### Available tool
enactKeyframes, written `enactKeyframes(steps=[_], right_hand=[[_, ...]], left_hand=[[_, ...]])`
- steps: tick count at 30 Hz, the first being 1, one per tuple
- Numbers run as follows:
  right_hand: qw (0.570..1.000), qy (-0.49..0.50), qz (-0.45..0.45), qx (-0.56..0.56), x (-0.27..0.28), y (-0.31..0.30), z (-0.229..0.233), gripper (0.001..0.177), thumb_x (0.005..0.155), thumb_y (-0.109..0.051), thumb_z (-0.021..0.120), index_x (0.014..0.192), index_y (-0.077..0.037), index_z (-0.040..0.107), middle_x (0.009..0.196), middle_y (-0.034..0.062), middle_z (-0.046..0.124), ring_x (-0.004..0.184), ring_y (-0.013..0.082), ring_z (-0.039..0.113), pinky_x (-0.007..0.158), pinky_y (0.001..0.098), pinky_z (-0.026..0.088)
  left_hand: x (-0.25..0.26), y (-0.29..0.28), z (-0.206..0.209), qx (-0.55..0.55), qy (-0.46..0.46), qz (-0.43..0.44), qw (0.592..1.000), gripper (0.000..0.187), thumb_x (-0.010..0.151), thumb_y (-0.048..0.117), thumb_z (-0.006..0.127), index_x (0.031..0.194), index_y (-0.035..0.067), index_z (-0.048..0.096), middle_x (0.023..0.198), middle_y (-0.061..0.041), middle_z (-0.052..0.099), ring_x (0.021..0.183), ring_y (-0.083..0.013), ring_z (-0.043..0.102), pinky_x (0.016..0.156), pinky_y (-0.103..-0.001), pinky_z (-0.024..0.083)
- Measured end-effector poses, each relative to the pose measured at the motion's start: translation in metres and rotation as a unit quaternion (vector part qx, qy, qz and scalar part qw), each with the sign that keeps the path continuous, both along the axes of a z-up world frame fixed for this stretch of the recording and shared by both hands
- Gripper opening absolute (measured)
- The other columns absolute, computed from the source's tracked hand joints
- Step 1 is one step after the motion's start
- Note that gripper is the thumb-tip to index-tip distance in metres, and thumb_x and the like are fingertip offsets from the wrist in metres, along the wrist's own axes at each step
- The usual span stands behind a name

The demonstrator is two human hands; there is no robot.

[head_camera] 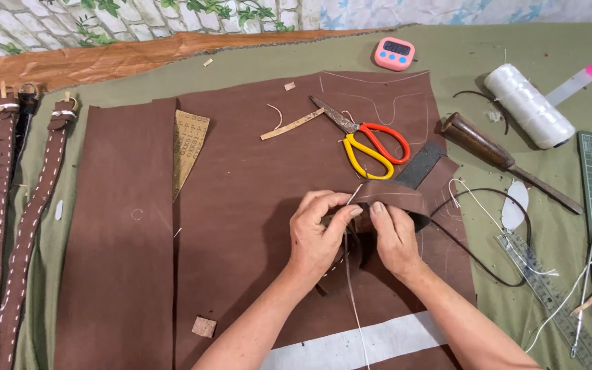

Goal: Hand-stitching leather components using a stitching awl and thread to assemble a strap.

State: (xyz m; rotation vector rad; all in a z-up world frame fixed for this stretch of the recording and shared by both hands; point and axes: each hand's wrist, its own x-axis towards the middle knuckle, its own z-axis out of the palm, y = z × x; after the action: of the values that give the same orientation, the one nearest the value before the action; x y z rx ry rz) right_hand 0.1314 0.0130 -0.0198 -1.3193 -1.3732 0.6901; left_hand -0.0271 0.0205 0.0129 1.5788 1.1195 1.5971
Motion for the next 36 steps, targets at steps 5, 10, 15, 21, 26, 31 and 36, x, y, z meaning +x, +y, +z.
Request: enactKeyframes(steps=[5, 10, 15, 21, 26, 31, 36], right_hand=[[0.999, -0.022, -0.003, -0.026, 0.005, -0.002, -0.010, 0.044, 0.107, -0.029, 0.056, 0.071, -0.006, 0.070, 0.058, 0.0088, 0.064, 0.054, 0.0191, 0.058, 0.058, 0.0354, 0.051], [1.000, -0.016, -0.006, -0.020, 0.008, -0.005, -0.016, 0.038, 0.106, -0.022, 0.057, 0.076, -0.005, 0.072, 0.057, 0.0090, 0.067, 0.049, 0.0181, 0.063, 0.054, 0.0315, 0.053], [1.000, -0.012, 0.006, -0.018, 0.009, -0.010, -0.008, 0.035, 0.105, -0.023, 0.056, 0.076, -0.005, 0.063, 0.053, 0.0107, 0.065, 0.044, 0.0182, 0.062, 0.049, 0.0316, 0.052], [0.998, -0.043, 0.047, 0.024, 0.010, -0.011, -0.021, 0.020, 0.100, -0.016, 0.061, 0.086, -0.003, 0.068, 0.059, 0.0106, 0.070, 0.047, 0.0183, 0.067, 0.050, 0.0306, 0.056], [0.992, -0.082, 0.071, 0.068, 0.020, -0.011, -0.036, 0.011, 0.095, -0.011, 0.067, 0.100, -0.001, 0.070, 0.071, 0.0117, 0.075, 0.057, 0.0200, 0.072, 0.056, 0.0359, 0.060], [0.985, -0.103, 0.094, 0.105, 0.034, -0.007, -0.073, 0.025, 0.091, -0.008, 0.072, 0.114, 0.000, 0.071, 0.086, 0.0114, 0.079, 0.075, 0.0228, 0.077, 0.070, 0.0392, 0.062], [0.982, -0.118, 0.089, 0.116, 0.035, -0.004, -0.086, 0.031, 0.090, -0.008, 0.073, 0.120, 0.001, 0.071, 0.100, 0.0133, 0.079, 0.092, 0.0282, 0.076, 0.077, 0.0429, 0.061]], left_hand=[[-0.005, 0.001, 0.000, -0.022, -0.033, -0.034, 0.999, 0.008, 0.093, 0.014, 0.078, 0.099, 0.010, 0.080, 0.091, -0.010, 0.075, 0.088, -0.0278, 0.076, 0.080, -0.038, 0.058], [-0.011, 0.005, -0.012, -0.070, -0.069, -0.084, 0.992, 0.008, 0.096, 0.017, 0.075, 0.095, 0.011, 0.080, 0.090, -0.008, 0.077, 0.088, -0.0207, 0.075, 0.083, -0.035, 0.057], [-0.016, 0.009, -0.011, -0.128, -0.071, -0.120, 0.982, 0.014, 0.101, 0.020, 0.070, 0.096, 0.009, 0.077, 0.077, -0.009, 0.073, 0.076, -0.0141, 0.066, 0.070, -0.035, 0.059], [-0.031, 0.019, -0.003, -0.190, -0.132, -0.100, 0.968, 0.018, 0.103, 0.022, 0.067, 0.095, 0.006, 0.072, 0.070, -0.009, 0.069, 0.063, -0.0148, 0.069, 0.050, -0.025, 0.057], [-0.044, 0.023, 0.007, -0.192, -0.118, -0.102, 0.969, 0.021, 0.102, 0.023, 0.068, 0.092, 0.005, 0.072, 0.063, -0.008, 0.063, 0.054, -0.0117, 0.061, 0.046, -0.025, 0.053], [-0.055, 0.026, 0.012, -0.177, -0.062, -0.107, 0.976, 0.017, 0.098, 0.025, 0.073, 0.092, 0.009, 0.076, 0.061, -0.006, 0.064, 0.055, -0.0091, 0.058, 0.053, -0.026, 0.052], [-0.055, 0.024, 0.017, -0.138, -0.035, -0.085, 0.986, 0.013, 0.097, 0.025, 0.075, 0.090, 0.014, 0.078, 0.061, -0.003, 0.066, 0.065, -0.0079, 0.054, 0.062, -0.026, 0.052]])
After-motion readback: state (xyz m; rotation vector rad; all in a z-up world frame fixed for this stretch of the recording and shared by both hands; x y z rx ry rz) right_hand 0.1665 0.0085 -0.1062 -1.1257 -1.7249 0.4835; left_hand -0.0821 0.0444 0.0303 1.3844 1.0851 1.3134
